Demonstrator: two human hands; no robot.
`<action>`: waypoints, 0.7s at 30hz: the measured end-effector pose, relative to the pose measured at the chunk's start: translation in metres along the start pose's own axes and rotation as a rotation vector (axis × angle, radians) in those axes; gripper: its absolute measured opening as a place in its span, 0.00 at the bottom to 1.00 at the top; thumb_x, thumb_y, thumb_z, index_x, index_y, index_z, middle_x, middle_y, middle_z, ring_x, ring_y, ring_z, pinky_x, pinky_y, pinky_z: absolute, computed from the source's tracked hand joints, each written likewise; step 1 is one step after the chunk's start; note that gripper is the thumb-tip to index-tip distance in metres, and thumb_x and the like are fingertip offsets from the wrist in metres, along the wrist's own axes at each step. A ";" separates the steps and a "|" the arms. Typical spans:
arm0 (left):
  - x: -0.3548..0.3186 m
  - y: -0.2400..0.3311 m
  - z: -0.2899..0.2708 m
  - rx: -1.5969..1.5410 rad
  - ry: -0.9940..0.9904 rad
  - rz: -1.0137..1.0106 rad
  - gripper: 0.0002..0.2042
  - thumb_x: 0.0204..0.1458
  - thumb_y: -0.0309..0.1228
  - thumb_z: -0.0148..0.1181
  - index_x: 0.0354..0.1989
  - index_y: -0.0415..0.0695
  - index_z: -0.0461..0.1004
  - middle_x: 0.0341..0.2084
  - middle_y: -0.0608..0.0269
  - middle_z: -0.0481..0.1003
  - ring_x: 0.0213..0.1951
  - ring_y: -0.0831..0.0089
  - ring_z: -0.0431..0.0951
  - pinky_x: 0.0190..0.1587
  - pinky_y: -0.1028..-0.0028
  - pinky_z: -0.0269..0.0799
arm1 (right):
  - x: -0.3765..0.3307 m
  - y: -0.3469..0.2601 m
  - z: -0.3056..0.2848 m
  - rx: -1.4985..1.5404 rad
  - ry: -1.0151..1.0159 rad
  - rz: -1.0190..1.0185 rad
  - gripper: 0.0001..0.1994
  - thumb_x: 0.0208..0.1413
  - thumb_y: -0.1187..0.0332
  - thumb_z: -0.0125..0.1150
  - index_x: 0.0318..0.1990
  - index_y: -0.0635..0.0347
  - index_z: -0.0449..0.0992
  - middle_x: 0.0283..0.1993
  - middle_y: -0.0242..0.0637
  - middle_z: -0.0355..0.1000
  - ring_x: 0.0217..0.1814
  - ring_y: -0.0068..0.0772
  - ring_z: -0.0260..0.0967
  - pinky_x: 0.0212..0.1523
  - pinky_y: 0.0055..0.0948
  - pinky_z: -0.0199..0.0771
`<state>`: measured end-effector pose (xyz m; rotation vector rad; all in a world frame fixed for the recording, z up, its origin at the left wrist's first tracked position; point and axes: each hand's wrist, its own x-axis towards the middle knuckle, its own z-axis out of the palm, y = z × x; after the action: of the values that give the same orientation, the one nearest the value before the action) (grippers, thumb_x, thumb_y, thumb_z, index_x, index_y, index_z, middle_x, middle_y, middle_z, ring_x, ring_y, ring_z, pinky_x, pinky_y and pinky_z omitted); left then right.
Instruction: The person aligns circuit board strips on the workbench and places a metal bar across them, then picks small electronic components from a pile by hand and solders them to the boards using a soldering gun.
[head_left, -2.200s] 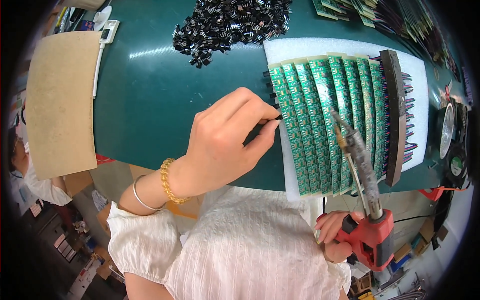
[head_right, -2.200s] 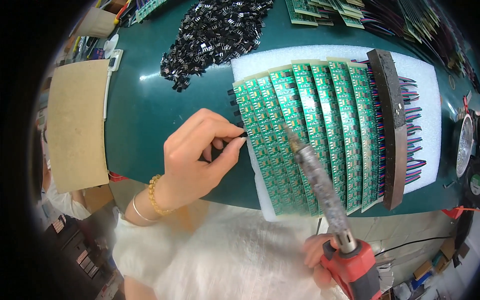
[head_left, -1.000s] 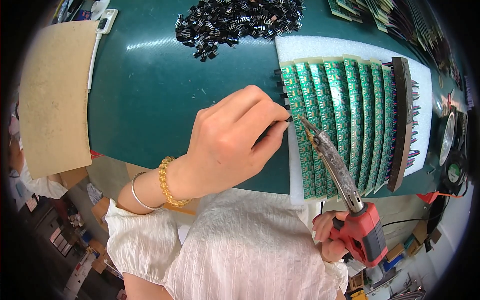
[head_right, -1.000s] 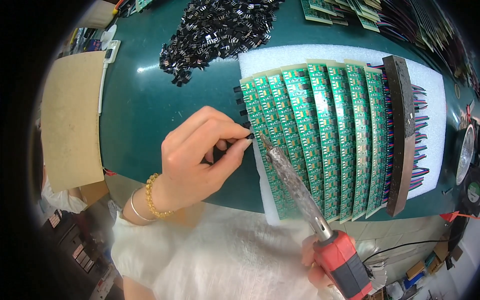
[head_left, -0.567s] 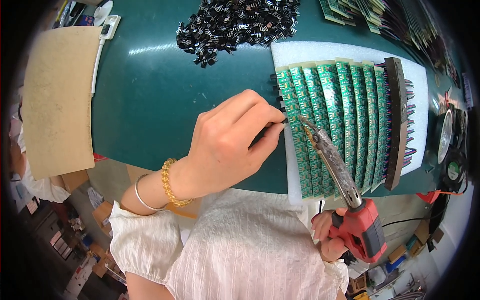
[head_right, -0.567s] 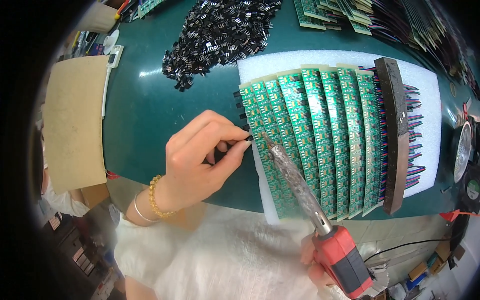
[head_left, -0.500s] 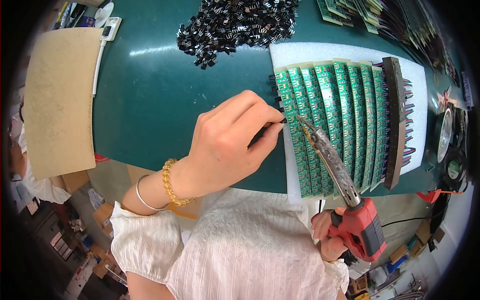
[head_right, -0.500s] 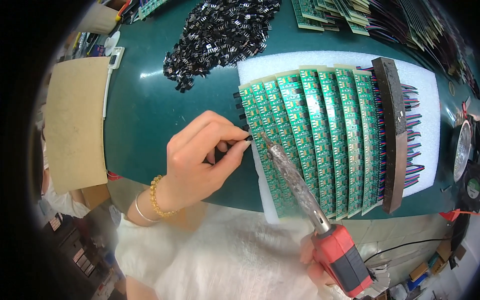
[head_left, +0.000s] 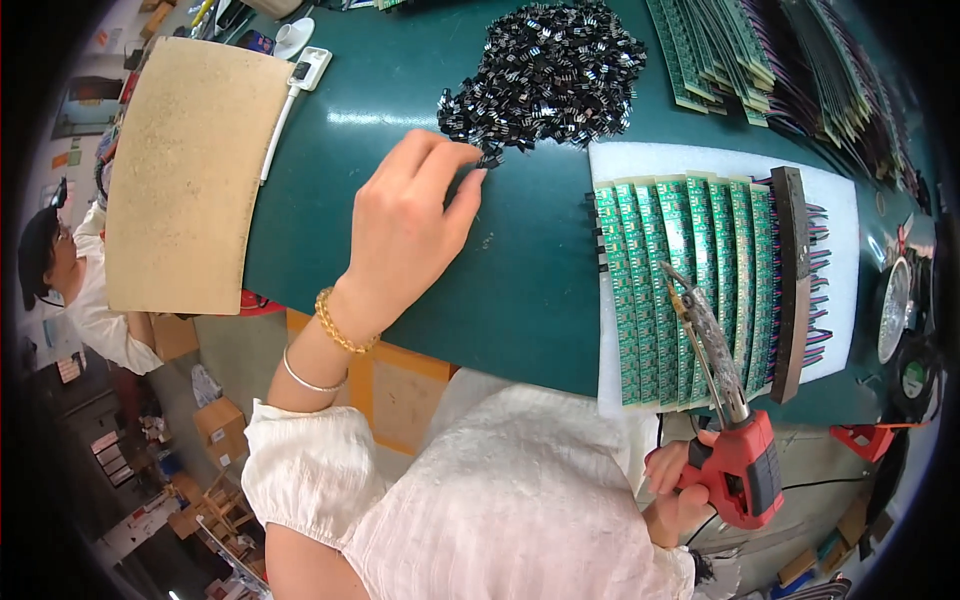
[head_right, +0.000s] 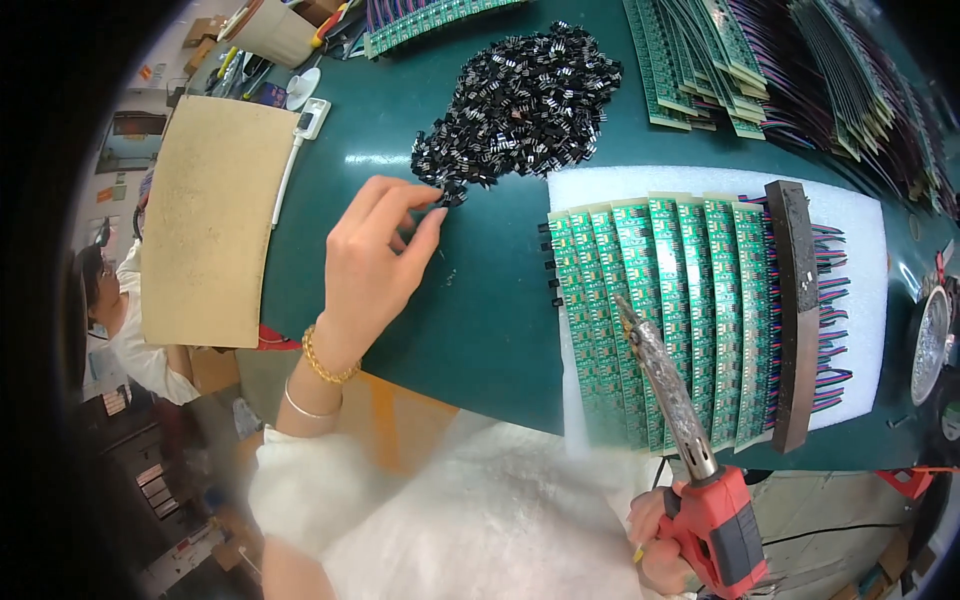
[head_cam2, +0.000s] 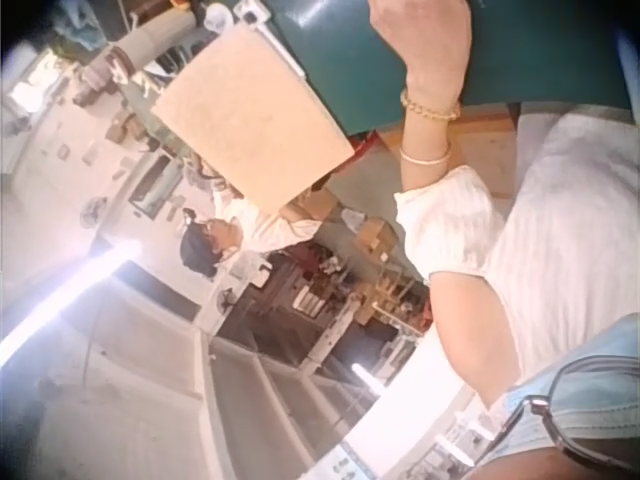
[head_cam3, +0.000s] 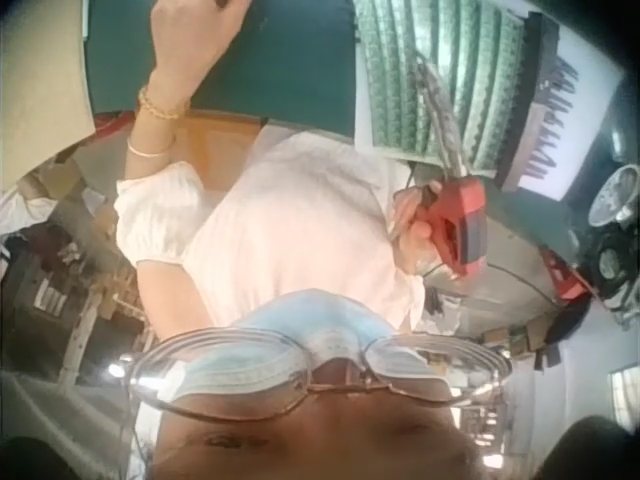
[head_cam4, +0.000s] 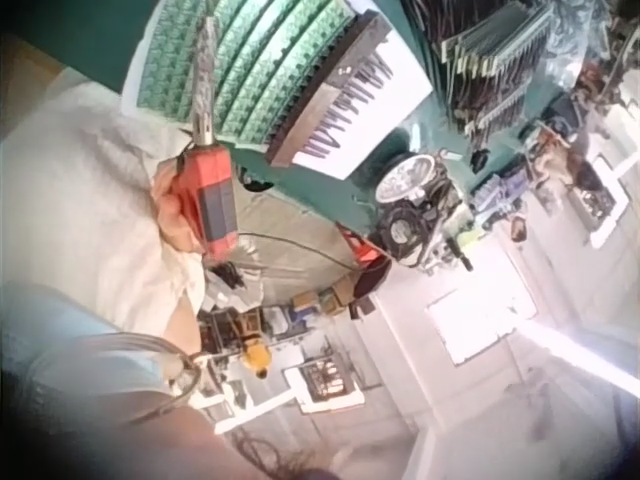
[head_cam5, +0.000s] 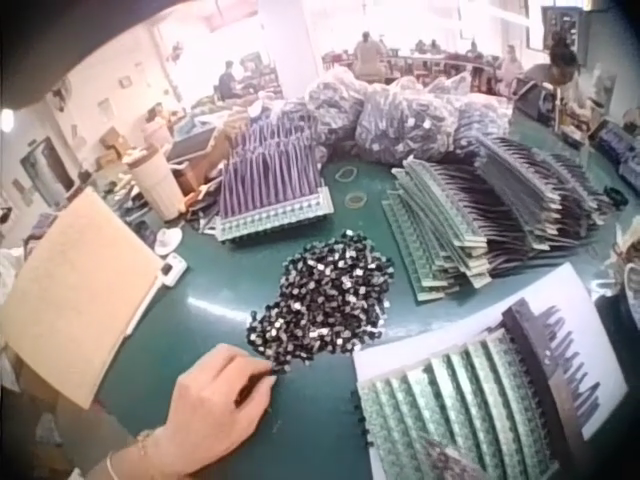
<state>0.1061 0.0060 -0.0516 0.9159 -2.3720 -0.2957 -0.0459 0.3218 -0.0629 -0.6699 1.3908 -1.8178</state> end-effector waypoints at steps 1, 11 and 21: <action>0.001 -0.002 0.002 0.034 -0.019 0.057 0.05 0.44 0.22 0.63 0.30 0.41 0.73 0.27 0.60 0.71 0.27 0.64 0.74 0.29 0.68 0.72 | -0.001 0.000 -0.001 0.002 -0.005 0.007 0.36 0.54 0.46 0.58 0.56 0.69 0.57 0.13 0.31 0.61 0.12 0.27 0.59 0.17 0.27 0.61; 0.010 0.003 0.008 0.051 -0.106 0.088 0.05 0.43 0.22 0.62 0.25 0.43 0.71 0.23 0.63 0.70 0.25 0.66 0.74 0.27 0.71 0.71 | -0.005 -0.004 0.003 -0.014 0.047 0.061 0.37 0.51 0.44 0.60 0.56 0.66 0.58 0.14 0.30 0.61 0.13 0.28 0.60 0.19 0.28 0.61; -0.048 0.111 -0.010 -0.655 -0.340 0.351 0.11 0.34 0.24 0.68 0.28 0.42 0.74 0.25 0.62 0.72 0.22 0.70 0.71 0.21 0.75 0.67 | 0.007 -0.013 0.033 -0.245 0.163 0.147 0.29 0.54 0.73 0.60 0.60 0.59 0.53 0.27 0.39 0.70 0.21 0.23 0.63 0.23 0.23 0.66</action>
<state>0.0802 0.1203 -0.0210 0.1454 -2.4174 -1.0701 -0.0277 0.2990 -0.0419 -0.5345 1.7431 -1.6308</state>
